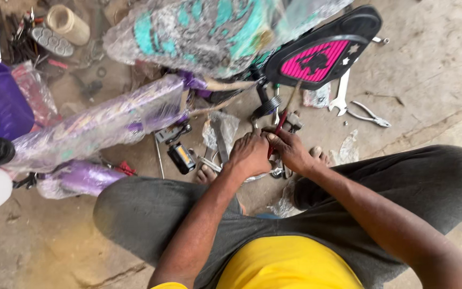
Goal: The person is assembling a bicycle while sitting on the floor. They use various tools, including a screwdriver and pliers, to attach a pink and black seat to the frame of a purple bicycle. The person also handles a small plastic bag containing screws and other small parts.
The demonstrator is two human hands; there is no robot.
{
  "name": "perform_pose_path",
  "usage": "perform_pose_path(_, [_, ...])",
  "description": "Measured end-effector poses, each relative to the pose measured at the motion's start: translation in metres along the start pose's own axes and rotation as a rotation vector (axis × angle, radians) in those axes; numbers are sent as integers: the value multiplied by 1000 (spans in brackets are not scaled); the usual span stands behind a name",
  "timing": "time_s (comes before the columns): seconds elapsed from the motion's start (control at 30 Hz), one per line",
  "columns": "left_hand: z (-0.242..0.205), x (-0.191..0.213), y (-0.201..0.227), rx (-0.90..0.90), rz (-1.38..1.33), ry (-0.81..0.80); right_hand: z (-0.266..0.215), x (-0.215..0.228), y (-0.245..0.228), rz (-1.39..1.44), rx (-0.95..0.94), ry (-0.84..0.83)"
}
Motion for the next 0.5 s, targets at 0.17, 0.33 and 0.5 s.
perform_pose_path(0.17, [9, 56, -51, 264, 11, -129, 11, 1, 8, -489, 13, -159])
perform_pose_path(0.33, [-2, 95, -94, 175, -453, 312, 11, -11, 6, -913, -258, -433])
perform_pose_path(0.5, [13, 67, -89, 181, -1168, 415, 1, -12, -5, -1337, 2, -353])
Point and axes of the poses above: each hand's wrist, its own z-axis towards the middle knuckle, its own x-axis out of the back of the hand, y = z × x, the point moved 3 cm from there along z, towards the middle knuckle, and after that the axes turned 2 degrees about z, right-handed, at the moved point
